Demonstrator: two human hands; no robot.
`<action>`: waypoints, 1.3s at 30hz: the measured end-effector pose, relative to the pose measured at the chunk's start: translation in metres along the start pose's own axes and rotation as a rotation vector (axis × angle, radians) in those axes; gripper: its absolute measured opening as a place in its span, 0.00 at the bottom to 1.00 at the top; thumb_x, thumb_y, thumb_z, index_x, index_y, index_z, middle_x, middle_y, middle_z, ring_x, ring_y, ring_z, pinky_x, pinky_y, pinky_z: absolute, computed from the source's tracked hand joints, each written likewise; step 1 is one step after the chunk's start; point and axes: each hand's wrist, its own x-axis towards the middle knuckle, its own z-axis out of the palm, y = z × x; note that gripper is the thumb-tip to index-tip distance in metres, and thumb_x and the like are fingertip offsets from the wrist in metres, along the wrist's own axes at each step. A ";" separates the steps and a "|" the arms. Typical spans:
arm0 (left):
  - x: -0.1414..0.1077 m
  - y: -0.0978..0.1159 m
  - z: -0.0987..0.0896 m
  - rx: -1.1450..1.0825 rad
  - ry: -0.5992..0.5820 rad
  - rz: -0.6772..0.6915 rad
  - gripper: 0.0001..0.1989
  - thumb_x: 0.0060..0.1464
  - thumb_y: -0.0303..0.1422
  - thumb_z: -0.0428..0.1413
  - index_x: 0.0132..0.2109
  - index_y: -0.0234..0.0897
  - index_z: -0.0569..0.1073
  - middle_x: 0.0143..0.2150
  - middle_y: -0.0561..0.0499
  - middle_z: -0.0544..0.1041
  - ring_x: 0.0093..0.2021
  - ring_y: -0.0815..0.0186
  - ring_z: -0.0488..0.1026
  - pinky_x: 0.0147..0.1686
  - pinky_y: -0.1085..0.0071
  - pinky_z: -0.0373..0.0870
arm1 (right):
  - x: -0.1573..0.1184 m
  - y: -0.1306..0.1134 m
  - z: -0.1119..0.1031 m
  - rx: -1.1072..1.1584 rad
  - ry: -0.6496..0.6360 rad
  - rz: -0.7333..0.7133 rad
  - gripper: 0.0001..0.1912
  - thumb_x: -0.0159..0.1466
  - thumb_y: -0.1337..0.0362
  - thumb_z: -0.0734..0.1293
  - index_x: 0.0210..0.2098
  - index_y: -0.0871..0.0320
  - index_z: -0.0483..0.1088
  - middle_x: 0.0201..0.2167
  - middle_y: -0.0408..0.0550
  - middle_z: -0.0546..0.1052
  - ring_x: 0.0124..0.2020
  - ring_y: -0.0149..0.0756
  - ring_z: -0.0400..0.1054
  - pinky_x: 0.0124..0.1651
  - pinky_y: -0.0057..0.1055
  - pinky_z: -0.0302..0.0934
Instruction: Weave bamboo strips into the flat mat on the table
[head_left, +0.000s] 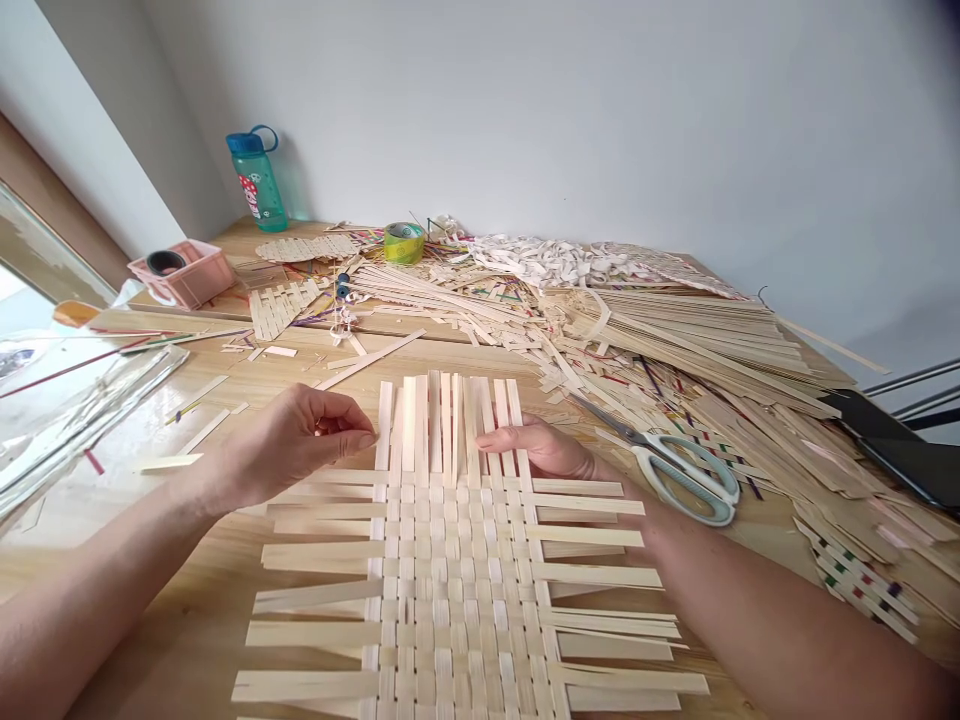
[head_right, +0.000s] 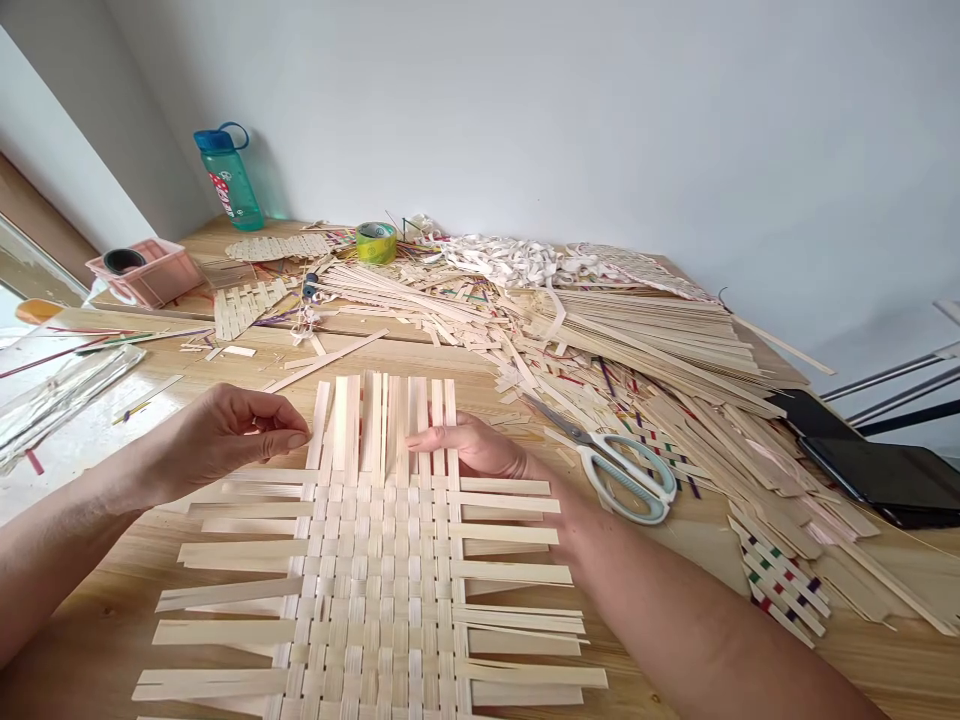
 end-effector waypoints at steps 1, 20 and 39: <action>0.000 0.001 0.000 -0.002 0.002 0.004 0.14 0.54 0.40 0.58 0.34 0.32 0.79 0.28 0.53 0.75 0.29 0.71 0.65 0.29 0.76 0.61 | -0.003 -0.001 0.002 0.010 0.008 -0.002 0.21 0.44 0.57 0.79 0.35 0.62 0.81 0.33 0.51 0.83 0.30 0.41 0.78 0.44 0.37 0.70; 0.015 -0.031 -0.005 -0.638 -0.277 -0.065 0.12 0.47 0.35 0.70 0.37 0.32 0.82 0.27 0.52 0.77 0.26 0.74 0.70 0.29 0.79 0.67 | -0.005 -0.010 0.017 0.112 -0.162 -0.055 0.22 0.49 0.59 0.79 0.41 0.58 0.77 0.37 0.50 0.82 0.35 0.39 0.77 0.42 0.35 0.73; 0.015 -0.031 -0.009 -0.539 -0.284 -0.002 0.15 0.49 0.38 0.69 0.39 0.30 0.82 0.28 0.51 0.77 0.28 0.73 0.69 0.31 0.78 0.68 | -0.013 -0.101 0.067 -1.208 -0.024 -0.673 0.16 0.61 0.54 0.72 0.42 0.58 0.79 0.41 0.48 0.80 0.42 0.38 0.71 0.48 0.33 0.61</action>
